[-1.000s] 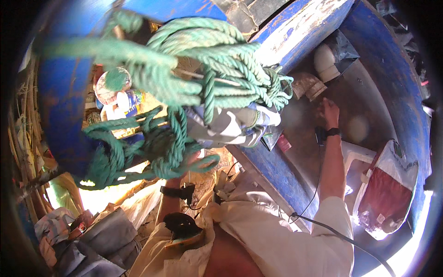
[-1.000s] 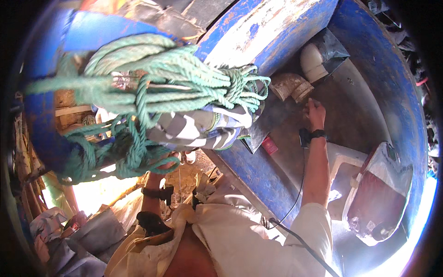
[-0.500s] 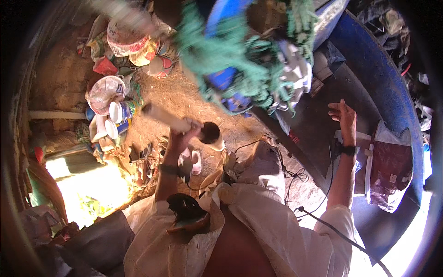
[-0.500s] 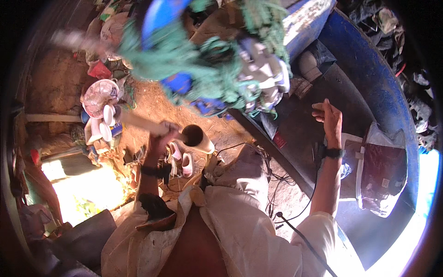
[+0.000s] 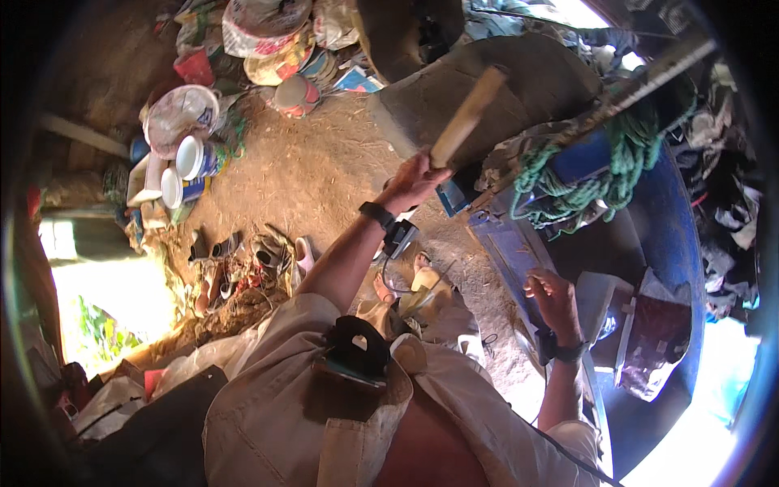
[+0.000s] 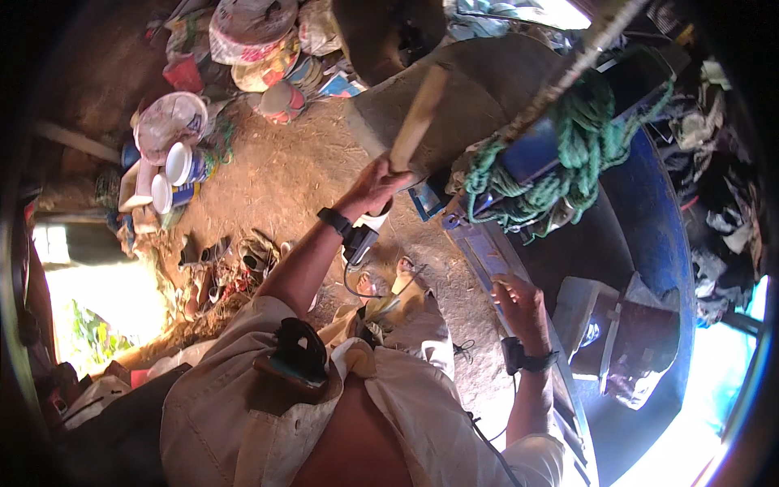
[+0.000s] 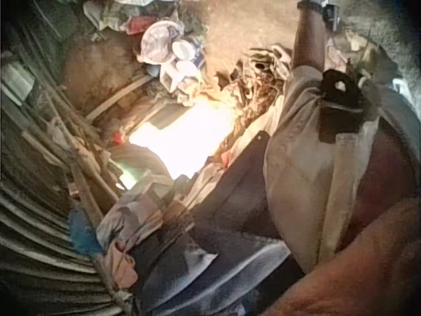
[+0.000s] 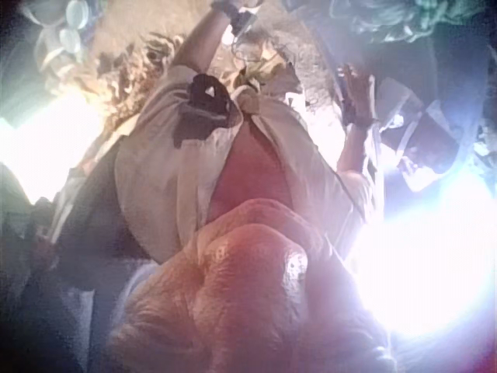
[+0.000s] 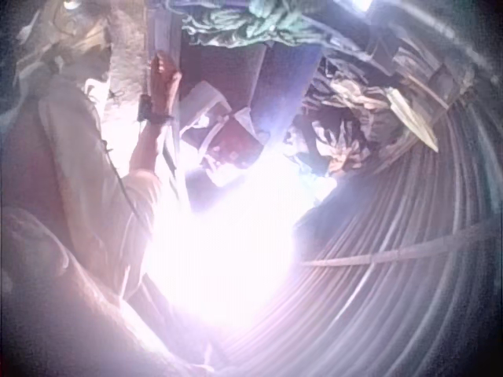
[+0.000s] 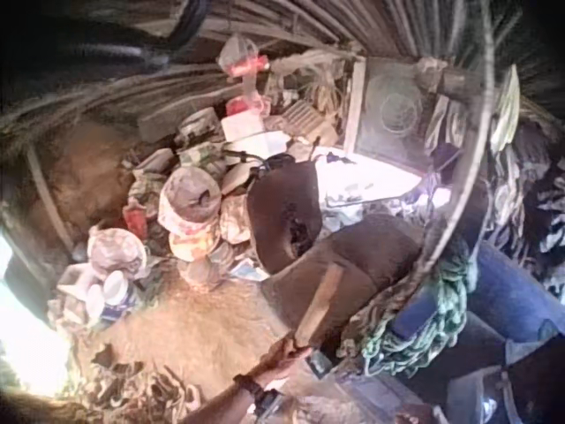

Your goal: The person picks up a white PVC pipe and a wooden stick, then uses tape to secure the stick to the pipe. They handle a small container and a bucket, moving items around a cluttered workspace before placing the assembled pipe and stick on the floor.

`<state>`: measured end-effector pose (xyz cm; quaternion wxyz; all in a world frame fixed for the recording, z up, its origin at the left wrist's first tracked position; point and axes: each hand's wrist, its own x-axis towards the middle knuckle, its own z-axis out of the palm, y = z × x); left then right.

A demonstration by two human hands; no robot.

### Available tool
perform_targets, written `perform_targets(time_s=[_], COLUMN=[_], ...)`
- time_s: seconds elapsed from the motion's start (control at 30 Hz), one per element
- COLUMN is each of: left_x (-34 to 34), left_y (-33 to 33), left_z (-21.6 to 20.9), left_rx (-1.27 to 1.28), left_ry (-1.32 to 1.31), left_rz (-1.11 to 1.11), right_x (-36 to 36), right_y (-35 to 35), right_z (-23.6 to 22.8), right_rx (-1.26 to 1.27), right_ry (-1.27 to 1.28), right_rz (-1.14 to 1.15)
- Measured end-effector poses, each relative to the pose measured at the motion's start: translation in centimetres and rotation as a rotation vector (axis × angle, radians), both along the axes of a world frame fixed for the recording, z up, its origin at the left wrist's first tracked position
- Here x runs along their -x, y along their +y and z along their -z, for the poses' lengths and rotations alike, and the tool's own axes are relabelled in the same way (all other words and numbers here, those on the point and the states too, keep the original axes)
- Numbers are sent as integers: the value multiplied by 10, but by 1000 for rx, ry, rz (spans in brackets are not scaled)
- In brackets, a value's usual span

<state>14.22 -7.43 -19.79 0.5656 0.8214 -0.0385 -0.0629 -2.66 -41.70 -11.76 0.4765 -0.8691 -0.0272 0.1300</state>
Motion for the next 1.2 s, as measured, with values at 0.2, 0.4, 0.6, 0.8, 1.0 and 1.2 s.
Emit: perform_targets(time_s=[0.2, 0.4, 0.6, 0.8, 1.0, 1.2], left_x=[5, -44, -50, -24, 58, 254], left_y=[-17, -11, -73, -28, 127, 347], left_z=[-1, 9, 30, 54, 180, 280], left_rx=[-67, 129, -264, -178, -17, -934], left_ry=[-20, 214, -24, -39, 310, 17], left_rz=[-162, 424, 18, -48, -226, 344], right_x=[-34, -64, -85, -86, -76, -54], right_y=[33, 57, 75, 102, 157, 219], right_z=[28, 34, 30, 40, 80, 102], right_rx=[126, 155, 259, 242, 351, 461], right_ry=[42, 103, 75, 85, 61, 136], right_rz=[-269, -429, -529, -471, -382, -367])
